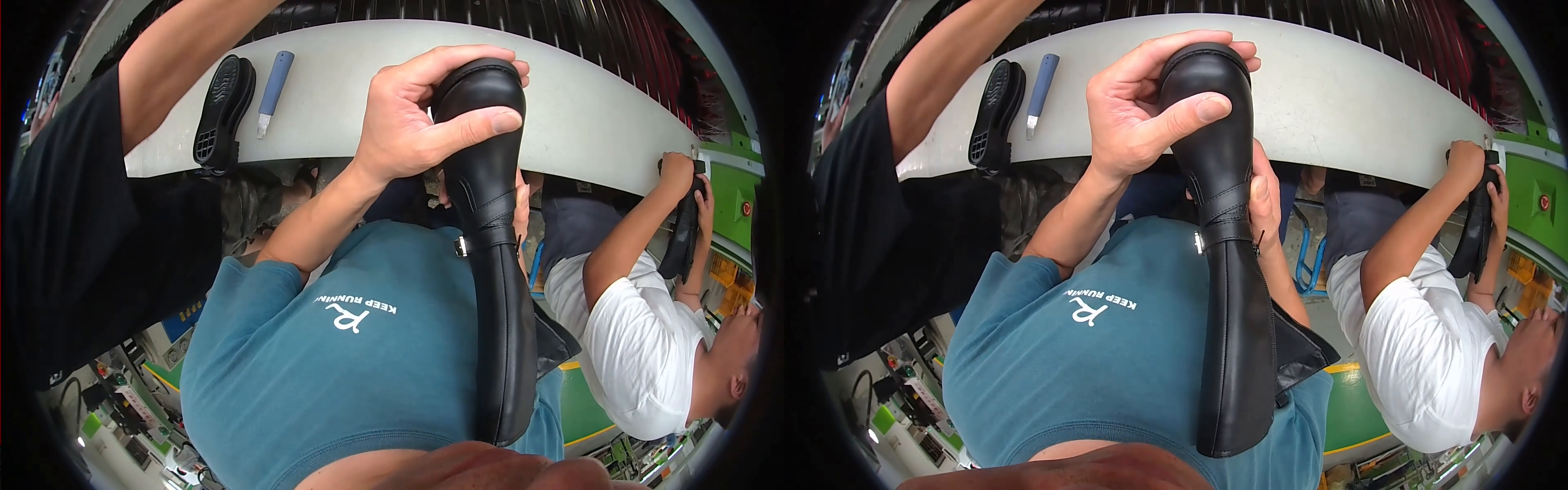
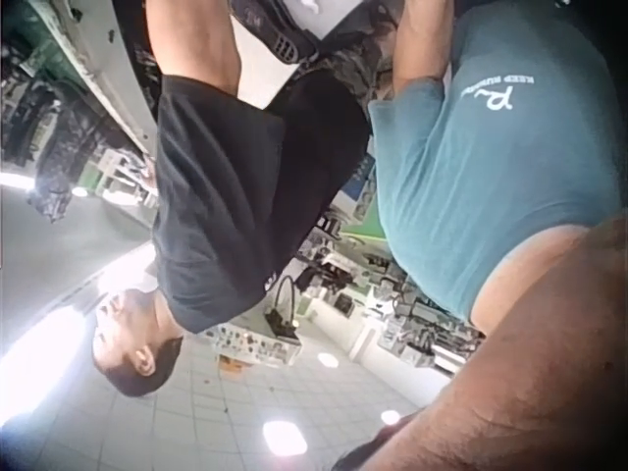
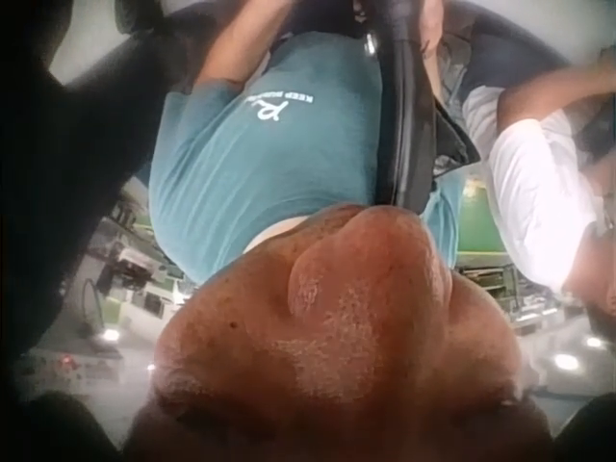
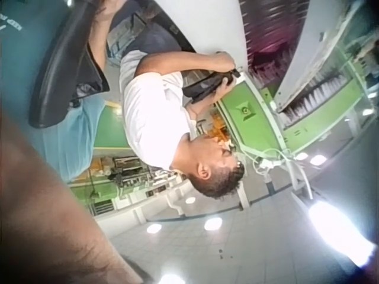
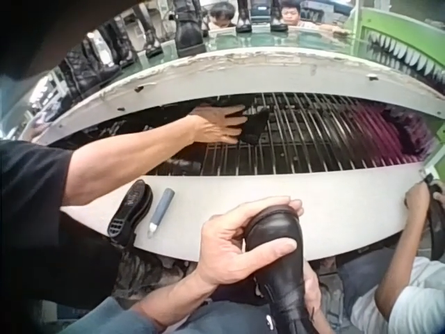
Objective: Inspecting and organizing black boots on a factory conveyor belt.
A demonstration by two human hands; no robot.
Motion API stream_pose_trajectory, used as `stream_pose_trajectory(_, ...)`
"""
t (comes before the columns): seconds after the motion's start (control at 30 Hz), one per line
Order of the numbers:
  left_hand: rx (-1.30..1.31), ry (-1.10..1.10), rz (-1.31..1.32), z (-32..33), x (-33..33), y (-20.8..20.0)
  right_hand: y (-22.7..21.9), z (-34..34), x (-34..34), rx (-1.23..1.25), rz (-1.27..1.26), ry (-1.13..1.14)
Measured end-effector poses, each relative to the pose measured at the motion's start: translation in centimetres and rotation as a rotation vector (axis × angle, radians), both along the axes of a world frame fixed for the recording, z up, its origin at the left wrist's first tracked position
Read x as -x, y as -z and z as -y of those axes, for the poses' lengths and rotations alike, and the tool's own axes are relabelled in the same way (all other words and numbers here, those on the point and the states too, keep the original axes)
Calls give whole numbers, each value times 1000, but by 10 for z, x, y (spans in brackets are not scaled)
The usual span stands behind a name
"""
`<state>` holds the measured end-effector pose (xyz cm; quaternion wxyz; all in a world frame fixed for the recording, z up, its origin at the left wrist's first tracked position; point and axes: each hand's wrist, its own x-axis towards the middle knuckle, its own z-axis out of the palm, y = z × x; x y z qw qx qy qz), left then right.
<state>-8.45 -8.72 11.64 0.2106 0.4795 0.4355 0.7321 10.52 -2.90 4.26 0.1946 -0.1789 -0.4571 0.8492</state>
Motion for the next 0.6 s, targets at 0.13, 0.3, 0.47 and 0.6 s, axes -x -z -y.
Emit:
stream_pose_trajectory(0.13, 14, -2, 2, 1, -2, 1, -6, 2, -1, -29, -11, 14)
stream_pose_trajectory(0.3, 35, -19, -41, 3, -2, -2, 6, 0, -2, -26, -35, -30)
stream_pose_trajectory(0.47, 27, -25, -46, 4, -5, 0, 7, 4, -8, 29, -147, -11)
stream_pose_trajectory(0.6, 65, -20, -13, 10, -7, -5, -10, 7, -12, 9, -166, 48)
